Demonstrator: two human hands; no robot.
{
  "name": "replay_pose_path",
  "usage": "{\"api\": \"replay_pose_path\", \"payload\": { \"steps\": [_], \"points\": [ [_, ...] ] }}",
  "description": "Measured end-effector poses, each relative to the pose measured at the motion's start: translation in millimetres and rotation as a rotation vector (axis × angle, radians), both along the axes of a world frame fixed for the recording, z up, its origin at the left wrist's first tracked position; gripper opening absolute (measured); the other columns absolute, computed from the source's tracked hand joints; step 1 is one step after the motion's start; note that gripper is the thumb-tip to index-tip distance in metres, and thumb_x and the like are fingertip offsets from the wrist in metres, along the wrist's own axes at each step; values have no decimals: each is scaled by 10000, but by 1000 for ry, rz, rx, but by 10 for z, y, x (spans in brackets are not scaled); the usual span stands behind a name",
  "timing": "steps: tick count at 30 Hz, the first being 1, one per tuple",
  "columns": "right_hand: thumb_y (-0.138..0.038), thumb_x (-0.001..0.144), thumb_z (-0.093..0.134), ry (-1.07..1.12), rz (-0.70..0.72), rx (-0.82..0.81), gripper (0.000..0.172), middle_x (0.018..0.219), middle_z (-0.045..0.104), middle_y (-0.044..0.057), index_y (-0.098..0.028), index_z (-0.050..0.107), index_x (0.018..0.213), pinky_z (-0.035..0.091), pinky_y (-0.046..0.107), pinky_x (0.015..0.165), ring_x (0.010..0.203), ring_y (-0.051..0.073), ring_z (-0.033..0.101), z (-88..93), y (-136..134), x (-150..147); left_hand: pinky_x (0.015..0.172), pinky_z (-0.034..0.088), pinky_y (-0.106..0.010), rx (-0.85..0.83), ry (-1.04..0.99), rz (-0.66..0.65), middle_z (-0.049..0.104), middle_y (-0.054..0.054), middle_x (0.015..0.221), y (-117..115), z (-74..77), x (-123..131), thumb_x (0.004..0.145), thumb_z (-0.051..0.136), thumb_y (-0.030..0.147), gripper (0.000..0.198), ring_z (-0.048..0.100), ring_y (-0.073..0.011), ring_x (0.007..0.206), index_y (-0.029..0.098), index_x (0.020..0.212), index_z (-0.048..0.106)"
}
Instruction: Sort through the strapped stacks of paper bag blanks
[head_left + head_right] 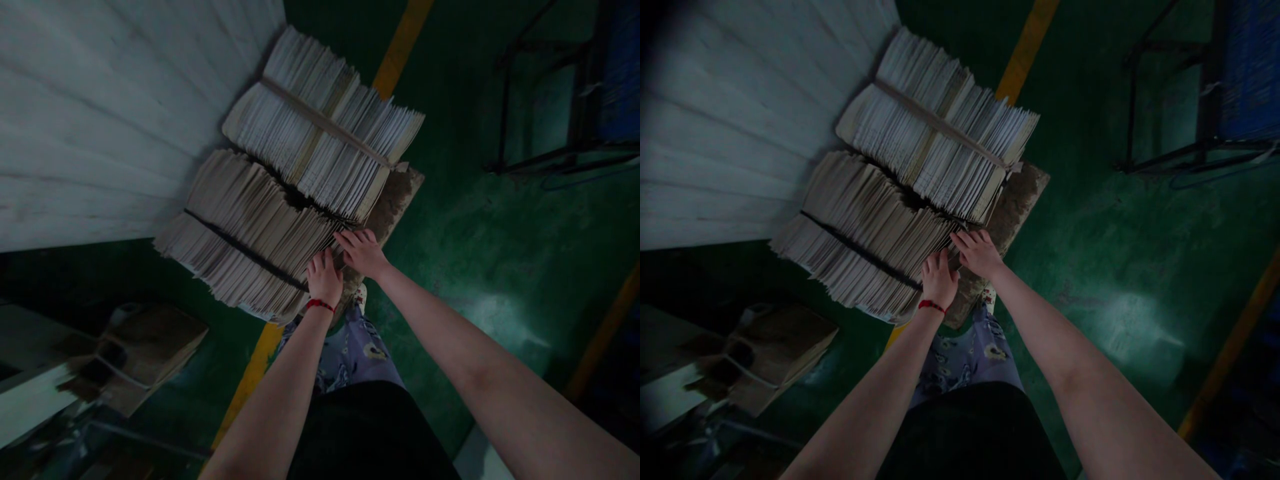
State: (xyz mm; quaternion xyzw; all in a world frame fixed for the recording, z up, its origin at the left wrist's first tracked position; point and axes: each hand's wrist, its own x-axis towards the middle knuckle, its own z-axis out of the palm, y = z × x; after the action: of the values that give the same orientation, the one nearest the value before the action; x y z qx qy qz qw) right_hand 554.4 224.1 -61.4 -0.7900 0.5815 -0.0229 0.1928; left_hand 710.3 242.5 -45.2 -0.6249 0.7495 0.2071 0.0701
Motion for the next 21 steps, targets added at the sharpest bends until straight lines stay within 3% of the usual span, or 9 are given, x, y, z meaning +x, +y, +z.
{"api": "replay_pose_path", "payload": {
  "steps": [7,12,14,17,21],
  "points": [
    [-258,931,453,49,20,-3,464,1464,464,129,-154,485,1382,252,496,1043,1176,306,460,33,-49,29,1034,419,-453,11,-21,-9,479,-152,1398,5,9,-21,824,568,222,659,465,-331,1221,127,1451,390],
    [-257,869,521,58,7,-4,448,1619,221,96,-196,536,1313,277,503,1028,1198,316,473,85,-141,19,1034,418,-458,10,-24,-3,479,-158,1397,13,14,-33,832,567,233,650,463,-330,1224,132,1449,390],
    [-266,853,540,48,17,7,448,1629,192,92,-203,544,1297,289,502,1019,1187,315,488,93,-180,14,1034,419,-459,16,-23,-3,476,-159,1401,12,11,-32,836,567,244,649,457,-333,1233,134,1451,389],
    [-286,838,568,40,30,10,451,1619,218,109,-200,556,1281,300,497,1006,1166,316,506,79,-217,5,1025,430,-458,15,-27,-1,474,-152,1407,14,3,-25,839,567,252,657,457,-337,1231,135,1458,384],
    [-303,848,572,50,21,14,466,1542,370,132,-205,551,1303,286,501,1016,1175,321,502,38,-212,-14,1041,419,-458,5,-23,-5,470,-149,1413,21,2,-23,841,567,253,651,456,-338,1230,125,1455,392]
  ]
}}
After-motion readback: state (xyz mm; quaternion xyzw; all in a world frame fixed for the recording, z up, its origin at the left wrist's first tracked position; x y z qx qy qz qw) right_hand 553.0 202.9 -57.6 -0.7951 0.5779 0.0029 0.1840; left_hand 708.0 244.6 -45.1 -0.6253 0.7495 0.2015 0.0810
